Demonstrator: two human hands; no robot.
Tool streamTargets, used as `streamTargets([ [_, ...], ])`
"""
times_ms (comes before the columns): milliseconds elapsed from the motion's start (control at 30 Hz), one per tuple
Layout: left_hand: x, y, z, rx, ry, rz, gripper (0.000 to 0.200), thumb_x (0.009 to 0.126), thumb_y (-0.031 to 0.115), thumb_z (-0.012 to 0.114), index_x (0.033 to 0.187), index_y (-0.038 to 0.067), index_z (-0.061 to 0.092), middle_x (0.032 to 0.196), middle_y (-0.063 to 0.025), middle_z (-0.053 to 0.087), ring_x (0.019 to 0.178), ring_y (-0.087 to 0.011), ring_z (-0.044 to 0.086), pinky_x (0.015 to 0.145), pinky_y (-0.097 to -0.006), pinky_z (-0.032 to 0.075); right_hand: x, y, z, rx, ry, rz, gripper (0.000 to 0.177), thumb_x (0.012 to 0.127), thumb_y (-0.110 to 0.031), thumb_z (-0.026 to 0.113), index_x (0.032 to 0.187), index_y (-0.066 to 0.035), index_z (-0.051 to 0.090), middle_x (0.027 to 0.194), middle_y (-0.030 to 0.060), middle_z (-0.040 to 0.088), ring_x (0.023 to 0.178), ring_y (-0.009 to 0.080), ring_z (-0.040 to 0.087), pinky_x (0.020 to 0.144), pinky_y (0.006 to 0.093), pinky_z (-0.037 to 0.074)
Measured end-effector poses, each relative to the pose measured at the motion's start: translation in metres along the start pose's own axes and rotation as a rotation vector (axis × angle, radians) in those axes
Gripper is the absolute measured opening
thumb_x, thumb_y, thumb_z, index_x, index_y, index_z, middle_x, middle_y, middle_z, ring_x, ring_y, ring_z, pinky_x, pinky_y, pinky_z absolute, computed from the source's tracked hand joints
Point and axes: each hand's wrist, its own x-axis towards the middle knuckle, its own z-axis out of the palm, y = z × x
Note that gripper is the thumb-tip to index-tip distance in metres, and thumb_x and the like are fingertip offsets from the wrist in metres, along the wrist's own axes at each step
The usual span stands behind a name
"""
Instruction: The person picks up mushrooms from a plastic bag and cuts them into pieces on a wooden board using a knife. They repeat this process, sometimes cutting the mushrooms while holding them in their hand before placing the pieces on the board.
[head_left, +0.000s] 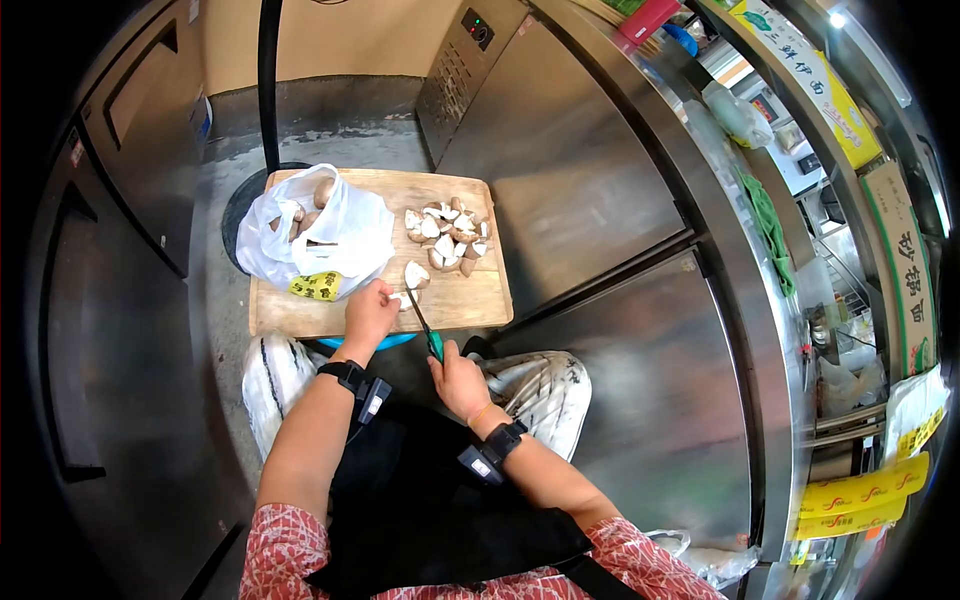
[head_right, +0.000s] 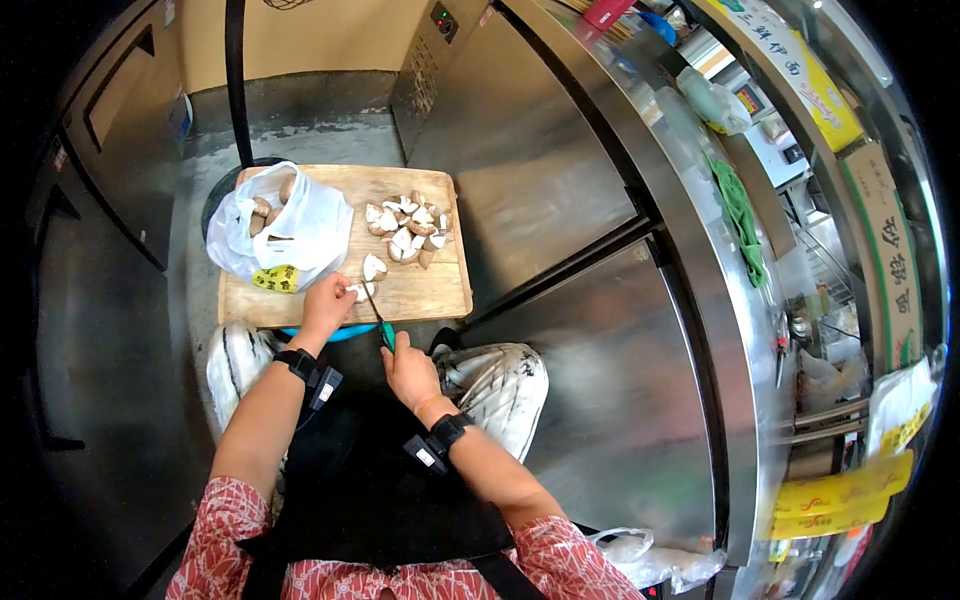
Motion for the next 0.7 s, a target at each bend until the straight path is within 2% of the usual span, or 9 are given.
streamTargets([
  [133,-0.001,0.009,-0.002,0.038,0.010,-0.024,0.015,0.075,0.009,0.067,0.083,0.002,0.056,0.059,-0.0059,0.057,0.048,-0.0167,0.058,0.048,-0.0305,0.045,0.006,-0.002,0.003,-0.019,-0.018,0.001,0.028,0.093,-0.027,0.049,0.095,0.000,0.042,0.070,0.0279,0.061,0.068,0.0464,0.060,0.063,0.0547,0.047],
  [333,-0.004,0.022,-0.007,0.079,0.041,-0.015,0.018,0.072,0.012,0.068,0.080,0.003,0.056,0.062,-0.0097,0.059,0.057,-0.0237,0.060,0.055,-0.0346,0.047,0.010,-0.004,0.006,-0.062,-0.054,0.024,0.028,0.093,-0.026,0.049,0.096,0.000,0.041,0.070,0.0274,0.061,0.068,0.0464,0.060,0.063,0.0548,0.047],
  [533,-0.004,0.027,-0.009,0.097,0.038,-0.009,0.017,0.072,0.012,0.068,0.080,0.004,0.056,0.063,-0.0112,0.059,0.060,-0.0277,0.060,0.056,-0.0365,0.047,0.013,-0.004,0.011,-0.073,-0.095,0.063,0.028,0.093,-0.025,0.048,0.097,0.001,0.041,0.072,0.0281,0.061,0.071,0.0470,0.059,0.066,0.0558,0.046],
  [633,-0.005,0.033,-0.011,0.103,0.012,-0.041,0.015,0.073,0.011,0.066,0.081,0.004,0.055,0.066,-0.0133,0.061,0.065,-0.0333,0.062,0.059,-0.0424,0.048,0.015,-0.005,0.014,-0.070,-0.112,0.080,0.028,0.093,-0.024,0.049,0.097,0.002,0.041,0.074,0.0285,0.061,0.072,0.0470,0.060,0.067,0.0555,0.046],
  [700,-0.004,0.033,-0.011,0.124,0.002,-0.046,0.015,0.073,0.010,0.066,0.081,0.004,0.055,0.067,-0.0131,0.061,0.066,-0.0333,0.062,0.060,-0.0423,0.047,0.017,-0.004,0.017,-0.062,-0.126,0.088,0.028,0.093,-0.024,0.049,0.098,0.003,0.041,0.075,0.0288,0.062,0.073,0.0470,0.060,0.067,0.0553,0.047],
])
